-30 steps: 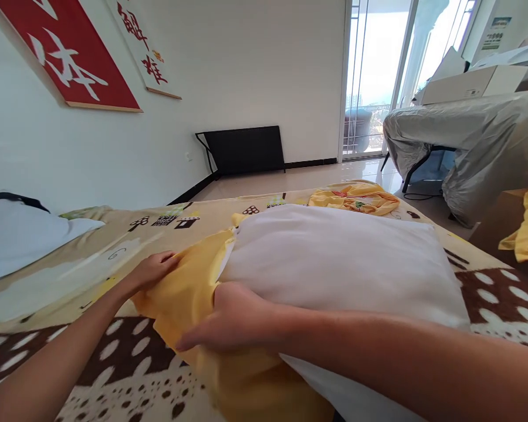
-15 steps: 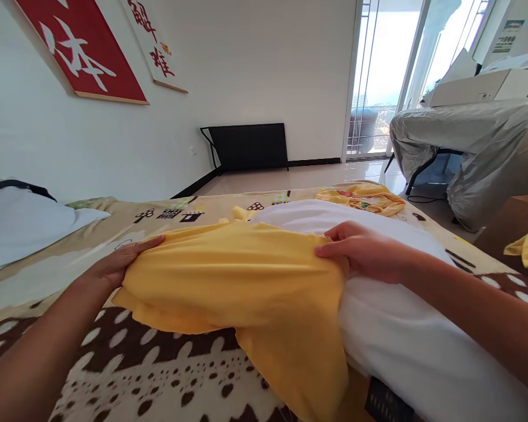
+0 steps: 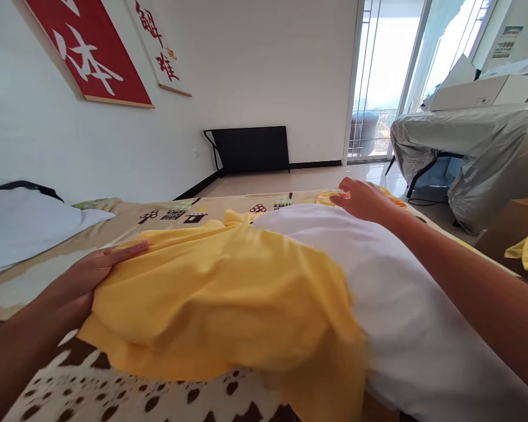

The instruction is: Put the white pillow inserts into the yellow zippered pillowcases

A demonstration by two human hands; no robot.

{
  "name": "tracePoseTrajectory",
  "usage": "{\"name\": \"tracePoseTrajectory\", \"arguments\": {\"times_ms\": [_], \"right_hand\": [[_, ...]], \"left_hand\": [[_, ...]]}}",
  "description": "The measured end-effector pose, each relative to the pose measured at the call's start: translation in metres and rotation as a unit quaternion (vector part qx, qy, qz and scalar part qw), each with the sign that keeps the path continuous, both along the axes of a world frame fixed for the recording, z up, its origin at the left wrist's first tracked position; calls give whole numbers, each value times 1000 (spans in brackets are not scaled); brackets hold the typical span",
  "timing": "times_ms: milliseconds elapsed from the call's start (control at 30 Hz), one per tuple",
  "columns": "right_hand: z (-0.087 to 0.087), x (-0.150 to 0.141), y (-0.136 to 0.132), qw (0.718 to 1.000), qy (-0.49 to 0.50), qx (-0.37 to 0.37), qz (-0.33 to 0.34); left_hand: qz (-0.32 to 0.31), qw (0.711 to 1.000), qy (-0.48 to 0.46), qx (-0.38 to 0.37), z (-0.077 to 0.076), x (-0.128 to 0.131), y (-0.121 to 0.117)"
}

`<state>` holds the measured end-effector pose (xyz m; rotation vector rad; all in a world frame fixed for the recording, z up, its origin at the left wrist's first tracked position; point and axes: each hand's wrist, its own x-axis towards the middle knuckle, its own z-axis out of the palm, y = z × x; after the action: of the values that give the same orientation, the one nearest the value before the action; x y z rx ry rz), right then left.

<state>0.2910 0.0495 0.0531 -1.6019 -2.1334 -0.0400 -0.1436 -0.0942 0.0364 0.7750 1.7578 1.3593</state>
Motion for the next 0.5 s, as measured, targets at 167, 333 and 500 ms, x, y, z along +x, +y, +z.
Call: {"name": "tracePoseTrajectory", "arguments": {"times_ms": [167, 333, 500], "right_hand": [[-69, -3, 20, 985, -68, -159, 13], [-68, -7, 8, 990, -63, -100, -75], [0, 16, -7, 980, -103, 76, -155]], "left_hand": [[6, 996, -87, -7, -6, -4, -17], [24, 993, -104, 46, 4, 15, -19], [37, 984, -69, 161, 44, 35, -13]]}}
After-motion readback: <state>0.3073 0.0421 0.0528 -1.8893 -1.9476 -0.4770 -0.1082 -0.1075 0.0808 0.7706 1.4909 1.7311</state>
